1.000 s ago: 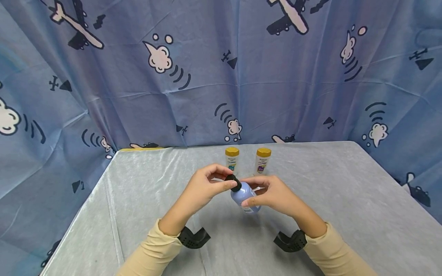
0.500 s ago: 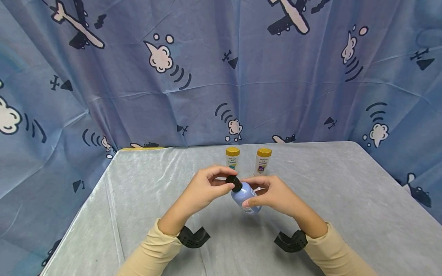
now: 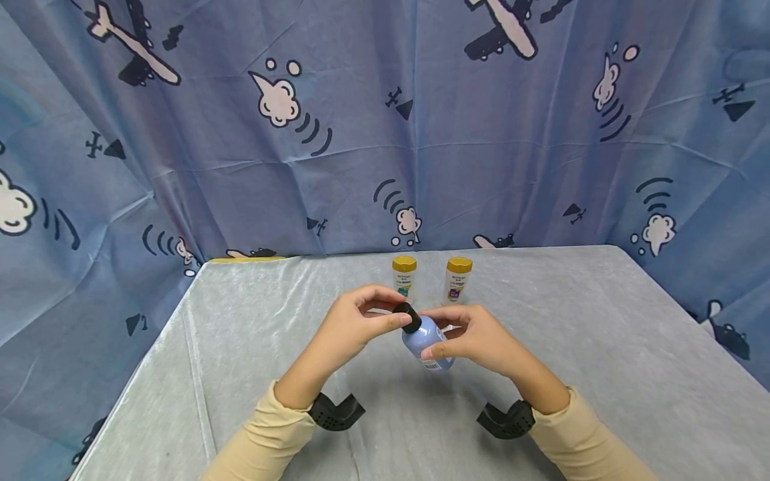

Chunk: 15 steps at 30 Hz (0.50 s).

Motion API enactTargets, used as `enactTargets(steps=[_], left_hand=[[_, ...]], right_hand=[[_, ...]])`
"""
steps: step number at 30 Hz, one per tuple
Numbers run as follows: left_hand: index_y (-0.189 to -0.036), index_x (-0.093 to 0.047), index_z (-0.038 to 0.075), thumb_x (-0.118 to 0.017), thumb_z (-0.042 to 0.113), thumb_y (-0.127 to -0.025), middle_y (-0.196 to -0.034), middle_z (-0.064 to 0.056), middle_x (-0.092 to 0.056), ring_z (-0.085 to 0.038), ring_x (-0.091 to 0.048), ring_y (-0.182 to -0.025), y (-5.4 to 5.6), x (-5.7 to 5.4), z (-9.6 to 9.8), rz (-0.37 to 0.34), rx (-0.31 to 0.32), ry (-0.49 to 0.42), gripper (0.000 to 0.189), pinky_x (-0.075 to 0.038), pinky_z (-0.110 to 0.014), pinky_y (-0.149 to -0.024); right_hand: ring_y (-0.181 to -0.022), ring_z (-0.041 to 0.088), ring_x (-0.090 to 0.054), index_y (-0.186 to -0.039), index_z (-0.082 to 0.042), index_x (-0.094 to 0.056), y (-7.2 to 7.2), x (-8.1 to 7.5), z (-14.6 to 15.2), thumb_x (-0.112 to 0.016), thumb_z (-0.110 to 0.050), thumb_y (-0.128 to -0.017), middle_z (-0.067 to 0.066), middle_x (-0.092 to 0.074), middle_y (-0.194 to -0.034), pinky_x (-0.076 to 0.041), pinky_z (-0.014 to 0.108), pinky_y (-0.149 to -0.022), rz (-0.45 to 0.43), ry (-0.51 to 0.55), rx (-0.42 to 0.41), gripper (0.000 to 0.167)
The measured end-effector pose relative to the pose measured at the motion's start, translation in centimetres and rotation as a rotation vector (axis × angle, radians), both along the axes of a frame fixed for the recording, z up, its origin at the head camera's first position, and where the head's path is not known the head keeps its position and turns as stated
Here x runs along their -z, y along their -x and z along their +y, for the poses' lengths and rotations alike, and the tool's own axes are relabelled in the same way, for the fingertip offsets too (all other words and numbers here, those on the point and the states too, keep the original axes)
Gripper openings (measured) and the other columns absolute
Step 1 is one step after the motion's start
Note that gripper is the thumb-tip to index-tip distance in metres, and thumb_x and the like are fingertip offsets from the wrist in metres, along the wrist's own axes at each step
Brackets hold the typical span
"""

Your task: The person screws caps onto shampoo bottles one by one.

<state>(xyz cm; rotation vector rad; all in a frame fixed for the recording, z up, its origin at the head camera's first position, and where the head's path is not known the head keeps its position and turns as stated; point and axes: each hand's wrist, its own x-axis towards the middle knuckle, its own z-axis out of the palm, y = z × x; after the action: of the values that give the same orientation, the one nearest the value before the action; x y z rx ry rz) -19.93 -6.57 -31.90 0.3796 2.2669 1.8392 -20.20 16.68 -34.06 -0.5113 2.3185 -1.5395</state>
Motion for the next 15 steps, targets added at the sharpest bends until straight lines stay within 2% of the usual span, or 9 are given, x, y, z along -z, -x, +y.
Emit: enactTargets(steps=[6, 15], left_hand=[[-0.108, -0.073, 0.015, -0.081, 0.023, -0.084, -0.105, -0.005, -0.071, -0.014, -0.071, -0.086, -0.02, 0.0, -0.04, 0.02, -0.005, 0.015, 0.027, -0.056, -0.03, -0.083], [-0.115, -0.072, 0.011, -0.078, 0.019, -0.086, -0.114, -0.009, -0.071, -0.016, -0.073, -0.093, 0.02, 0.04, -0.15, 0.024, 0.038, -0.009, 0.03, -0.057, -0.033, -0.088]], right_hand=[[-0.093, 0.022, -0.072, -0.129, -0.002, -0.064, 0.02, -0.07, -0.03, -0.087, -0.025, -0.077, 0.02, -0.068, -0.119, -0.06, 0.033, -0.078, -0.004, -0.015, 0.002, 0.062], [-0.091, 0.021, -0.072, -0.129, -0.001, -0.064, -0.06, -0.23, -0.01, -0.087, -0.024, -0.076, 0.02, -0.068, -0.118, -0.06, 0.032, -0.076, -0.01, -0.011, 0.002, 0.062]])
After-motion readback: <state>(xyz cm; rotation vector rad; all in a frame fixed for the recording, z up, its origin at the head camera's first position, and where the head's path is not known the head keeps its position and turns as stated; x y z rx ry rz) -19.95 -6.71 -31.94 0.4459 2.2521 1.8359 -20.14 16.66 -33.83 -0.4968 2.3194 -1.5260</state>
